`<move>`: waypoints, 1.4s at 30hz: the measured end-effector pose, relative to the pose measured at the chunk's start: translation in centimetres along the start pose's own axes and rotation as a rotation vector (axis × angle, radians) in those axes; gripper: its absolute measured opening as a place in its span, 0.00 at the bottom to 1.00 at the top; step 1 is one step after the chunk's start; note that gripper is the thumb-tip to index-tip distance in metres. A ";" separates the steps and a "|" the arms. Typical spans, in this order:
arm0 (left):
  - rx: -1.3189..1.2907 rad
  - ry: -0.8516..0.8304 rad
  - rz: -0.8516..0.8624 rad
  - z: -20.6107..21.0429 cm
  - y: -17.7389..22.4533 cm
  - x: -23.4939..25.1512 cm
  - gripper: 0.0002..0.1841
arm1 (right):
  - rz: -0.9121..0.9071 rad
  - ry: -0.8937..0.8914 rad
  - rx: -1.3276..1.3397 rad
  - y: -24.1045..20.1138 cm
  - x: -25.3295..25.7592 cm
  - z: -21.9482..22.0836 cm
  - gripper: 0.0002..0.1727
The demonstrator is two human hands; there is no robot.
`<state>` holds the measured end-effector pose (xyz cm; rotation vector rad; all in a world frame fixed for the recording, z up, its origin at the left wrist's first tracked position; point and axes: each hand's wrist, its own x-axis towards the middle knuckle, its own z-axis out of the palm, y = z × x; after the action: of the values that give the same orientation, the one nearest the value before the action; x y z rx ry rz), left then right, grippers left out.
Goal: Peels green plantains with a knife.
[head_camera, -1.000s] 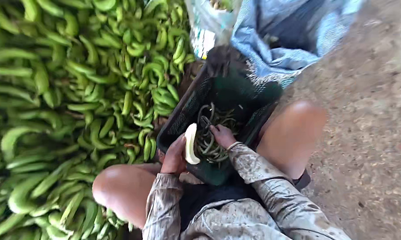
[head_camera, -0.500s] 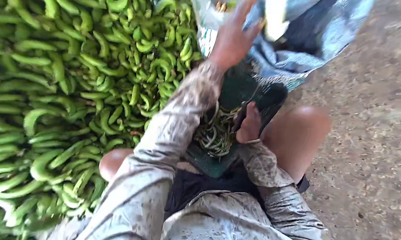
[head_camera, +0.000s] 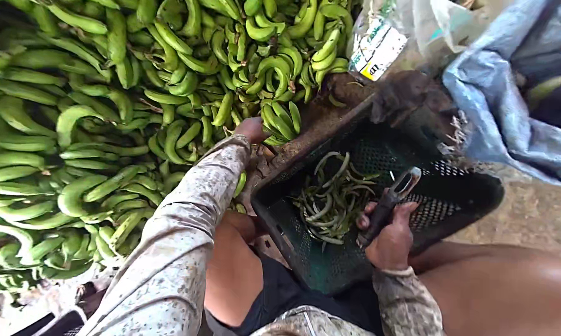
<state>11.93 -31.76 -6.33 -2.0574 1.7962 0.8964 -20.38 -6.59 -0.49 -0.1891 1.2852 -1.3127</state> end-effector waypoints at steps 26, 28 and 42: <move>-1.550 0.201 -0.549 9.9 -1.1 5.6 0.29 | -0.049 0.037 -0.083 -0.6 3.2 0.0 0.31; -1.746 0.269 -0.459 7.4 -1.1 2.7 0.25 | -0.097 0.020 -0.058 -1.3 3.0 -0.4 0.32; -1.973 0.166 0.386 7.9 3.5 -24.4 0.23 | -0.253 -0.133 -0.289 -0.6 -0.8 0.4 0.26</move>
<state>5.40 -8.52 2.98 -2.2993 1.1143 3.6454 -20.23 -6.38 0.55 -0.6495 1.3642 -1.2960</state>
